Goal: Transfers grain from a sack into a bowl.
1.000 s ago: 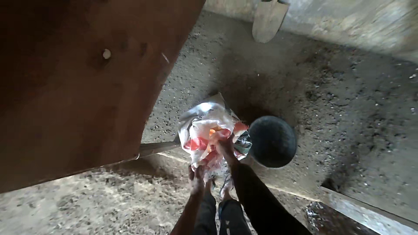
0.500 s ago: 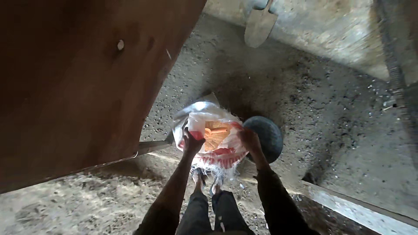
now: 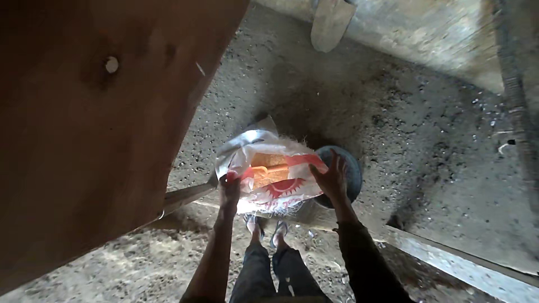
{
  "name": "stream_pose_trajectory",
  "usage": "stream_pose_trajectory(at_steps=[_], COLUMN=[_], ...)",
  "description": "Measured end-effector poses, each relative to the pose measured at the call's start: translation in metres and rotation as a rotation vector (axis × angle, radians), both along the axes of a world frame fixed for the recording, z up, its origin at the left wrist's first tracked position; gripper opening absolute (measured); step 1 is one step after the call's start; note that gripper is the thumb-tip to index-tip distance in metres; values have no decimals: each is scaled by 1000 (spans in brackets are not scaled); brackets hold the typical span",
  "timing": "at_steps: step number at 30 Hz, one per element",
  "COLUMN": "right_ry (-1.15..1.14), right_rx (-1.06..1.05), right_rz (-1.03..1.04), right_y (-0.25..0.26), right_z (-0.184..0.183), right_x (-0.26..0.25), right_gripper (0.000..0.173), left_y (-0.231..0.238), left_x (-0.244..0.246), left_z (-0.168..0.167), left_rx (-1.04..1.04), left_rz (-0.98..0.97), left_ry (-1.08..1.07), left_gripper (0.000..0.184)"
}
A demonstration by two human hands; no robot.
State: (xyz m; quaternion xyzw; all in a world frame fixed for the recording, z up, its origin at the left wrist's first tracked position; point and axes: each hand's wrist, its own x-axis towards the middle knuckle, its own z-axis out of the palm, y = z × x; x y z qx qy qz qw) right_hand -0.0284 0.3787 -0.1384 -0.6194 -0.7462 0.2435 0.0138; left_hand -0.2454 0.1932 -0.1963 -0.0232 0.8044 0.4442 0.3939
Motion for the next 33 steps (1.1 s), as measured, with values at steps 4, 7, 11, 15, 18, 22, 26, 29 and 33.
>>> stream_pose_trajectory(at_steps=[4,7,11,15,18,22,26,29,33], right_ry=[145,191,-210,-315,-305,-249,-324,-381,-385], right_rx=[193,-96,-582,-603,-528,-425,-366,-365,-320], right_rz=[172,501,752,783,722,638,867,924,865], right_y=[-19,-34,-2,7,0,-9,-6,-4,-6], right_z=[-7,5,-67,-161,-182,-196,-189,-158,-127], right_x=[-19,-57,-121,-133,-130,-127,-119,-116,-107], right_gripper=[58,31,37,36,40,40,45,48,48], left_y=[1,-6,-10,-22,-29,-22,-16,-15,-12], left_x=[-2,-1,0,8,23,59,84,92,89], left_z=[-4,-10,-20,-13,-1,15,-7,-23,-20], left_rx=[18,30,45,-9,-122,-89,112,242,226], left_rz=[-35,-107,-188,-180,-55,224,454,502,504], left_ry=[3,-14,5,102,38,-300,-318,-187,-178], left_gripper=[53,64,73,87,106,104,91,75,76])
